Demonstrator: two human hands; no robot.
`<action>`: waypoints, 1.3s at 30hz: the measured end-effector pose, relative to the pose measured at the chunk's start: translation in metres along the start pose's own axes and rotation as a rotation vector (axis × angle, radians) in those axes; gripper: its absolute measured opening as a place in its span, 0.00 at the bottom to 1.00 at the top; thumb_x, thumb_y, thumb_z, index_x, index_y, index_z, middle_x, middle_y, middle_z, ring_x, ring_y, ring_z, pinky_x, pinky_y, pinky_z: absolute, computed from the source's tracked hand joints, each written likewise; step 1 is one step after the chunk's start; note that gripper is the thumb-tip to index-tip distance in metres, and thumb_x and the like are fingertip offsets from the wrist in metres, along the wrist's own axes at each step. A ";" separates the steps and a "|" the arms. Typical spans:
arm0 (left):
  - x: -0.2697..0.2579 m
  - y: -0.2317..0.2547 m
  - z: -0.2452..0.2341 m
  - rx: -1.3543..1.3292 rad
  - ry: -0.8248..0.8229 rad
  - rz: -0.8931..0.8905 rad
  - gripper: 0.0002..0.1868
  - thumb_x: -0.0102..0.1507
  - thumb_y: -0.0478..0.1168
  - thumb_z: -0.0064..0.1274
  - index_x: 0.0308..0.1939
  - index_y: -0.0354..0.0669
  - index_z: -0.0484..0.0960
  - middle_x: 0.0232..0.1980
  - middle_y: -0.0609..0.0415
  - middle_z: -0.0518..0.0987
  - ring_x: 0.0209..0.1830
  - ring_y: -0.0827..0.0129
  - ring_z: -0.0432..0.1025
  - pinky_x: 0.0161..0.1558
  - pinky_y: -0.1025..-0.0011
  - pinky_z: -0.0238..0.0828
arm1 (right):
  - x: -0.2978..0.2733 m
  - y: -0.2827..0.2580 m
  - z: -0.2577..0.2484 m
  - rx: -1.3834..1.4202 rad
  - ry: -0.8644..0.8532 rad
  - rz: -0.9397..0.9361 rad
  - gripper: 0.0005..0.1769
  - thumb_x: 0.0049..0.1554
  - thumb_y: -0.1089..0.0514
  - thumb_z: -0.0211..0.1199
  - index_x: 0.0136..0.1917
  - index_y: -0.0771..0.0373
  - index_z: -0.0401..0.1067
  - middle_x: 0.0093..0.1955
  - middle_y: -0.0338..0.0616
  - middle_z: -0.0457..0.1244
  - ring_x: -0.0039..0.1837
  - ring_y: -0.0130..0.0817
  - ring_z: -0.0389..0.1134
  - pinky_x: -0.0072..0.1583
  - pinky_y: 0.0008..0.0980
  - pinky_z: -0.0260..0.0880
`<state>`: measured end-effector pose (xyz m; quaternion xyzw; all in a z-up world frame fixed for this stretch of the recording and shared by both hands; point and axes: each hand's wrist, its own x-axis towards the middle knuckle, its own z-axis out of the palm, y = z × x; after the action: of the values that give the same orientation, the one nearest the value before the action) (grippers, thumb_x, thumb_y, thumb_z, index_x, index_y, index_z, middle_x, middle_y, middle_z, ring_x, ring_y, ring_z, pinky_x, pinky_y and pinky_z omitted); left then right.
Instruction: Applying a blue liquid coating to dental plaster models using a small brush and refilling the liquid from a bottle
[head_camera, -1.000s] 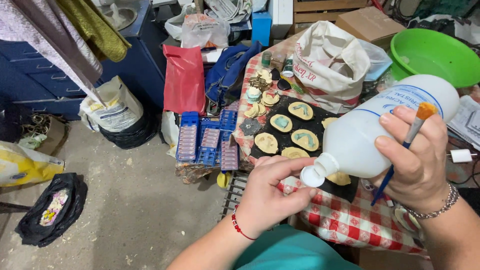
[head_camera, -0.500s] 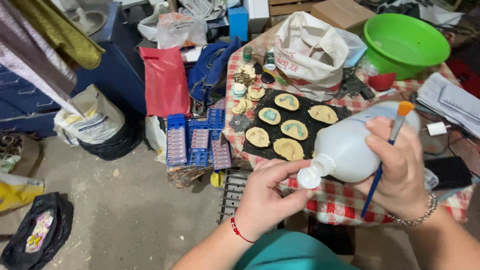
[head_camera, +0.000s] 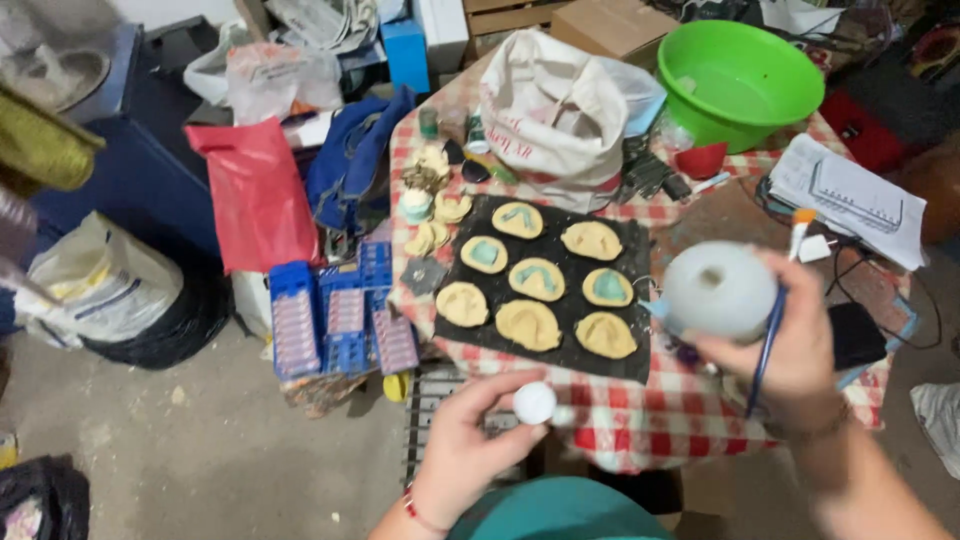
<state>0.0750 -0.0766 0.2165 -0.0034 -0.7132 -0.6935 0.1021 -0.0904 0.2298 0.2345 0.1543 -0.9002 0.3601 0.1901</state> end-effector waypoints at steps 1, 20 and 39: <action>0.002 -0.020 -0.001 0.004 -0.006 0.001 0.22 0.56 0.40 0.67 0.56 0.49 0.87 0.55 0.55 0.89 0.50 0.73 0.83 0.56 0.73 0.80 | 0.021 0.024 0.005 0.001 0.006 0.004 0.61 0.31 0.50 0.82 0.74 0.63 0.59 0.74 0.57 0.61 0.72 0.51 0.63 0.70 0.43 0.59; 0.028 -0.142 0.040 -0.267 0.387 -0.555 0.30 0.50 0.21 0.72 0.57 0.38 0.88 0.41 0.48 0.94 0.50 0.69 0.79 0.60 0.65 0.75 | 0.216 0.306 0.245 0.309 0.224 0.126 0.48 0.44 0.57 0.83 0.68 0.57 0.53 0.64 0.56 0.59 0.58 0.46 0.66 0.60 0.39 0.66; 0.085 -0.163 0.054 -0.201 0.278 -0.456 0.24 0.56 0.32 0.70 0.56 0.47 0.83 0.46 0.58 0.88 0.46 0.83 0.75 0.44 0.82 0.71 | 0.043 0.106 0.167 0.922 -0.377 0.191 0.12 0.69 0.56 0.57 0.55 0.68 0.74 0.48 0.50 0.70 0.43 0.31 0.71 0.51 0.24 0.72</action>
<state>-0.0400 -0.0407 0.0668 0.2422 -0.6022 -0.7597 0.0394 -0.2108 0.1791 0.0797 0.2017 -0.6763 0.7017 -0.0975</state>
